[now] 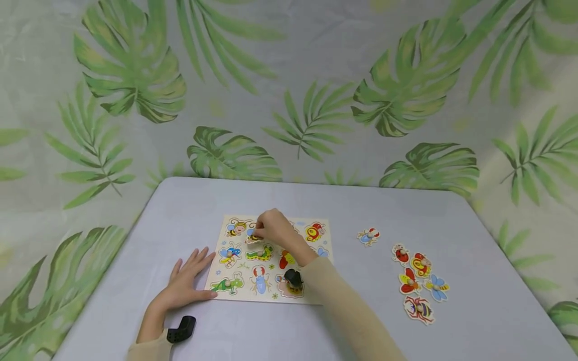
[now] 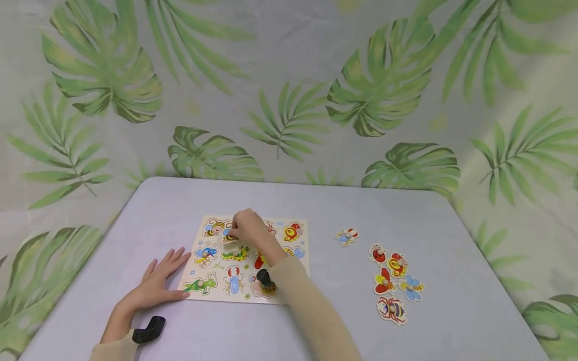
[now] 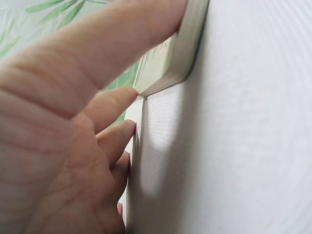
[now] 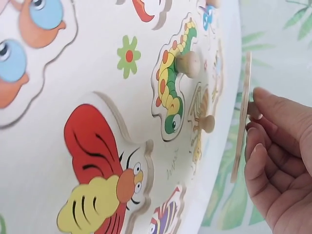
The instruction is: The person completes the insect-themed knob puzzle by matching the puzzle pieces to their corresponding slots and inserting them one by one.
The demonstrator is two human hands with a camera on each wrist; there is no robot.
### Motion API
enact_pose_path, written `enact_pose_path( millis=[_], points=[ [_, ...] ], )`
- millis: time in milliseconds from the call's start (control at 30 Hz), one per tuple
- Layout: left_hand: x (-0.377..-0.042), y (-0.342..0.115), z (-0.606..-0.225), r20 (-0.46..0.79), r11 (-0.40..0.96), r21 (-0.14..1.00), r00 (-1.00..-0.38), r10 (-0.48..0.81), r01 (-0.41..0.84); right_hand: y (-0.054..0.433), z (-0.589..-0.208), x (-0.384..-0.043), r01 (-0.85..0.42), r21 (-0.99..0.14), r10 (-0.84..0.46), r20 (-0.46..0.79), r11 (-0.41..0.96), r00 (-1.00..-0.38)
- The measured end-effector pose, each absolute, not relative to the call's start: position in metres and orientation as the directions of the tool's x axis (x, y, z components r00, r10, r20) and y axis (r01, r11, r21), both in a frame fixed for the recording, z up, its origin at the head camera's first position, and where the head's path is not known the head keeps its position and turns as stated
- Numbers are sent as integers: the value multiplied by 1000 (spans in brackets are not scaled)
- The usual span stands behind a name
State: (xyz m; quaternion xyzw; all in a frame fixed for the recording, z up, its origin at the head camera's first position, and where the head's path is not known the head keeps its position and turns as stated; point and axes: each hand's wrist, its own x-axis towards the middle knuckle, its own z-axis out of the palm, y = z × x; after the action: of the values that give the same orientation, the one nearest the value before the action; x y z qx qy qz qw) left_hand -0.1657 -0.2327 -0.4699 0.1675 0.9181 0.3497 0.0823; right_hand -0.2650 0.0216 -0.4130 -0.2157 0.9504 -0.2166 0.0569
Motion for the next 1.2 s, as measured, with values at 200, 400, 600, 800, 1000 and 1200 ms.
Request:
enact_pose_path(
  millis=[200,400,600,800,1000,1200],
  points=[
    [-166,-233,-471,-36,699,667,-926,375,257,15,-421,-270,-366,-450,-423,-29,815,-906],
    [-170,-234,-469,-25,701,660,-925,380,270,8,-425,-278,-376,-444,-421,-5,813,-907],
    [-170,-232,-469,-48,698,668,-922,385,257,3,-428,-284,-365,-423,-417,-32,829,-909],
    [-167,-229,-472,-49,687,684,-925,378,245,-5,-434,-287,-351,-425,-406,-43,834,-913],
    [-164,-230,-474,-56,690,685,-927,370,235,-13,-439,-289,-335,-414,-392,-57,846,-918],
    [-168,-235,-473,-47,697,674,-928,370,244,-20,-437,-297,-332,-396,-381,-49,856,-923]
  ],
)
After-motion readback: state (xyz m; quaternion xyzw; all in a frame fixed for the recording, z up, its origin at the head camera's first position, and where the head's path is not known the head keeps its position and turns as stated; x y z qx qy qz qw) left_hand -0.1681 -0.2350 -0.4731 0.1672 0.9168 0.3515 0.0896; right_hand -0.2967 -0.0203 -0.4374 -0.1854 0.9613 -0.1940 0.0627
